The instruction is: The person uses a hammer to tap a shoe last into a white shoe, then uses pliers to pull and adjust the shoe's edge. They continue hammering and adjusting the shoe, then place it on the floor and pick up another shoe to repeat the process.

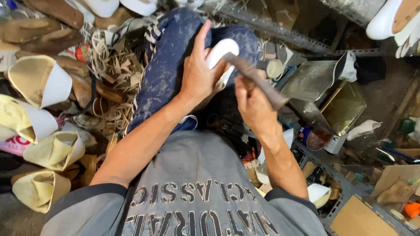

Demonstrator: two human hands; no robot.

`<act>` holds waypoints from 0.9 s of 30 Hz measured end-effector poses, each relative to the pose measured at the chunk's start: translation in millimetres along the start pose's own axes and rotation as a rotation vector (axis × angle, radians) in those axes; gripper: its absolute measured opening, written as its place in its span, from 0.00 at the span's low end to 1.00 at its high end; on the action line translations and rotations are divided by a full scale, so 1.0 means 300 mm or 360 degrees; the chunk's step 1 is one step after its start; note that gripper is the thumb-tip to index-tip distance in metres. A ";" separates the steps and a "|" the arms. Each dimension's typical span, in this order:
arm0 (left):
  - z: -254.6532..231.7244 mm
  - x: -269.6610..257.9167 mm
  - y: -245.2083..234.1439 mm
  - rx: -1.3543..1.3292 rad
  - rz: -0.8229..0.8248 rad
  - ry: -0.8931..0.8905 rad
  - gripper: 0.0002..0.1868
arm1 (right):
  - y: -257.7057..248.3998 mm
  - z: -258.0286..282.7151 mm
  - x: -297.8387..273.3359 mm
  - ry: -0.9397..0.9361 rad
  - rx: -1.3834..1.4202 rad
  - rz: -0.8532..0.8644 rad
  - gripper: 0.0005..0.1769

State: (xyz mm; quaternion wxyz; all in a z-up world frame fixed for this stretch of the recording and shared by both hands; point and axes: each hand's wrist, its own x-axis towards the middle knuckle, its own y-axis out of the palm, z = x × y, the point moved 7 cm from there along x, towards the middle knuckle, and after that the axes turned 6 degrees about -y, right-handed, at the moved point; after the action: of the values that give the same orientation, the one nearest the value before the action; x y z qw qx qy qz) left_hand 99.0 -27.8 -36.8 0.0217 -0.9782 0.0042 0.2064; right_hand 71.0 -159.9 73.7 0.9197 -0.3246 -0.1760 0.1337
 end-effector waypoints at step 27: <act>-0.061 -0.117 -0.080 0.1587 -0.0138 0.1111 0.56 | -0.087 -0.194 -0.184 0.0570 -0.0250 -0.0245 0.19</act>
State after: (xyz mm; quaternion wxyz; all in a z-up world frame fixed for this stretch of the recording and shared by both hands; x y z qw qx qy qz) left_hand 74.8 -4.6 -4.9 0.4828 -0.8594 0.0675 -0.1542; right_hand 48.4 -231.4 35.2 0.9156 -0.3996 -0.0439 -0.0109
